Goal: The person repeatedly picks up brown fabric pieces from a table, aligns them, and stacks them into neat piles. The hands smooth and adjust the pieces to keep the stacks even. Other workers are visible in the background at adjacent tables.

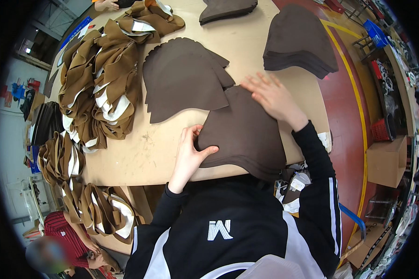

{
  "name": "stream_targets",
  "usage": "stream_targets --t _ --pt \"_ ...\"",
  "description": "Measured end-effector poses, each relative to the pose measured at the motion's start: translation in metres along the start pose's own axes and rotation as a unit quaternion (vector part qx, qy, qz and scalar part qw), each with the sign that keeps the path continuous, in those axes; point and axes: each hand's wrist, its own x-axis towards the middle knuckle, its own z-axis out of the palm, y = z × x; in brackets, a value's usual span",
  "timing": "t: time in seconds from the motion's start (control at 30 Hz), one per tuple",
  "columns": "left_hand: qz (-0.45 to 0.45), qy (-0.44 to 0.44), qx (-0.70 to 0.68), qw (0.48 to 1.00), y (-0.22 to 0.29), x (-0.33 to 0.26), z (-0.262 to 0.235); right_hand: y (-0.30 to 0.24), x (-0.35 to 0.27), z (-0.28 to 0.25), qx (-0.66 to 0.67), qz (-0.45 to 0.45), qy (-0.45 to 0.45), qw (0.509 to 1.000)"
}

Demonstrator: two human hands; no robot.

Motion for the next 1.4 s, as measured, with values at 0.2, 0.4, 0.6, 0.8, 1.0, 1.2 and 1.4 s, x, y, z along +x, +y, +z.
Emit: stream_targets --t 0.2,0.4,0.6,0.8,1.0,1.2,1.4 --pt "0.045 0.014 0.114 0.992 0.009 0.021 -0.018 -0.008 -0.011 -0.028 -0.009 0.036 0.099 0.994" --pt "0.07 -0.004 0.078 0.994 0.039 0.031 -0.034 -0.04 -0.066 -0.054 0.065 0.068 0.089 0.992" --pt "0.038 -0.029 0.079 0.996 0.022 0.028 -0.021 -0.035 -0.083 -0.053 0.087 0.111 0.091 0.986" --pt "0.148 0.014 0.103 0.983 0.06 0.025 -0.025 -0.025 -0.066 -0.063 0.06 0.086 0.138 0.985" --pt "-0.067 0.097 -0.121 0.986 0.024 0.062 -0.056 -0.029 -0.016 -0.099 0.079 0.03 0.166 0.982" --pt "-0.034 0.174 0.167 0.97 -0.091 0.116 -0.098 -0.012 0.089 -0.066 0.401 -0.001 0.093 0.911" --pt "-0.141 0.14 0.136 0.971 -0.093 0.132 -0.061 0.009 0.177 0.042 0.288 0.06 -0.151 0.944"
